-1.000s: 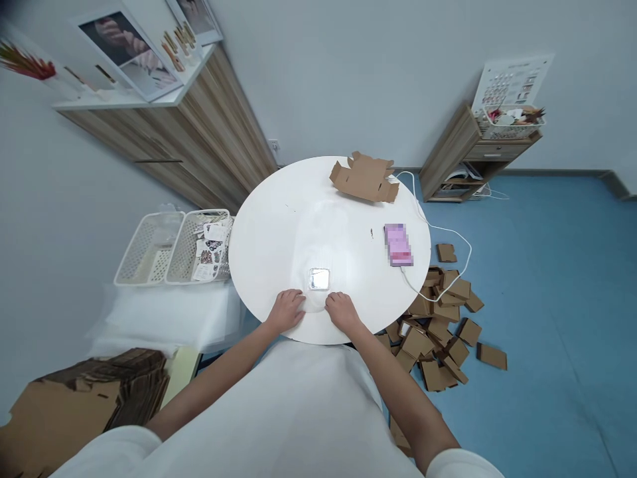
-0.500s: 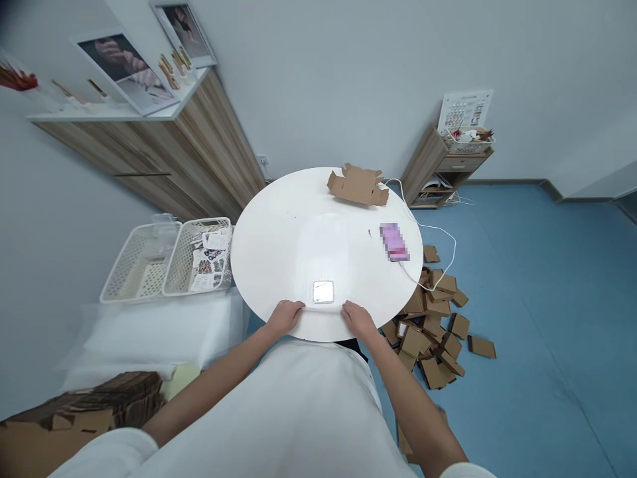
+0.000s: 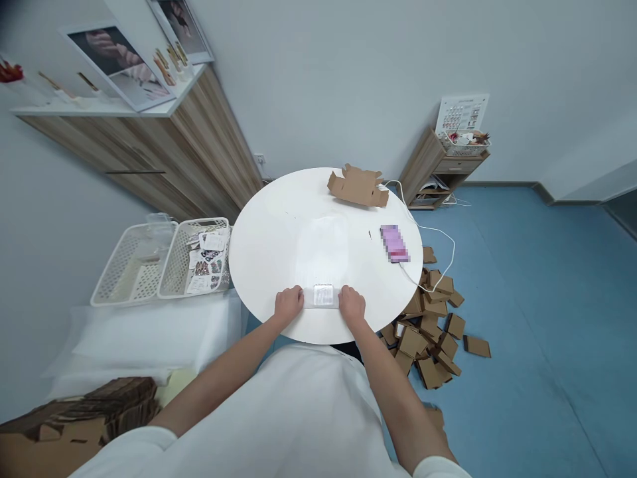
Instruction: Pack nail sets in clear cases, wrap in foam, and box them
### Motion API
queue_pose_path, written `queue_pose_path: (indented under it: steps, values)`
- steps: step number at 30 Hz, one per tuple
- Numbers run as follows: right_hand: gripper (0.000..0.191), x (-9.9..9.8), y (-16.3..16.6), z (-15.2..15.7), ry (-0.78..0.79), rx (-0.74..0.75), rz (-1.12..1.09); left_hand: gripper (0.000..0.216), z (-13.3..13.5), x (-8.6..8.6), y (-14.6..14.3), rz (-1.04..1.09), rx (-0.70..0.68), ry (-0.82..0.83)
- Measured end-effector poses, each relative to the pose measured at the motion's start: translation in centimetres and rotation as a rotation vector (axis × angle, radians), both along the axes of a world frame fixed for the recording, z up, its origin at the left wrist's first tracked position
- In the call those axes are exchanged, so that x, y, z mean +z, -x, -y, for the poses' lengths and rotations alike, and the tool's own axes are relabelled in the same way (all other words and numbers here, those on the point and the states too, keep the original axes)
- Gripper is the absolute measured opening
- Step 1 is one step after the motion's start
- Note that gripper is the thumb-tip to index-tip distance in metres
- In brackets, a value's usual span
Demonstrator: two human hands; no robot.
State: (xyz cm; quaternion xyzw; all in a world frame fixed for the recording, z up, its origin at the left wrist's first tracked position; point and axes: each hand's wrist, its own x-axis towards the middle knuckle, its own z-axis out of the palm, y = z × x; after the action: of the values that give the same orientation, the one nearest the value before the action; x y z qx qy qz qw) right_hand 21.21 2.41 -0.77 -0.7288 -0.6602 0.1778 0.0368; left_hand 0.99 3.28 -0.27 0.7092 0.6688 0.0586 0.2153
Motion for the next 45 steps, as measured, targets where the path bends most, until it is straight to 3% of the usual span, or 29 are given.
queue_pose_path:
  steps: [3,6,8,12,16,25,30,36,41,45]
  values:
    - [0.026,-0.5,0.6,0.2,-0.163,0.155,-0.002,0.035,0.2,-0.1,-0.6,0.011,-0.104,-0.143]
    - [0.030,-0.5,0.7,0.4,-0.180,0.396,-0.102,0.041,0.6,0.1,-0.9,0.086,-0.288,-0.170]
    - [0.026,-0.3,0.4,0.4,-0.175,0.476,-0.141,0.038,0.7,0.4,-0.8,0.147,-0.366,-0.149]
    - [0.030,0.2,-0.2,0.1,-0.129,0.597,-0.153,0.036,0.6,0.8,-0.7,0.251,-0.419,-0.086]
    - [0.032,0.9,0.2,-0.7,-0.070,0.621,-0.127,0.034,0.1,1.3,-0.8,0.240,-0.411,-0.043]
    - [0.021,3.5,0.2,2.3,0.144,0.477,-0.327,0.022,0.9,2.8,0.4,0.269,-0.444,0.152]
    - [0.025,3.8,-0.2,-0.8,0.205,0.295,-0.477,0.030,-0.9,2.5,0.2,0.310,-0.330,0.152]
    - [0.026,2.4,-0.4,-4.3,0.353,0.216,-0.536,0.028,-3.4,2.1,0.8,0.323,-0.223,0.313]
    - [0.026,0.8,-0.6,-4.8,0.261,0.010,-0.573,0.023,-3.6,1.1,1.2,0.173,-0.084,0.340]
    - [0.028,0.0,-0.7,-4.1,0.150,-0.070,-0.529,0.021,-3.0,0.9,1.2,0.062,-0.025,0.330]
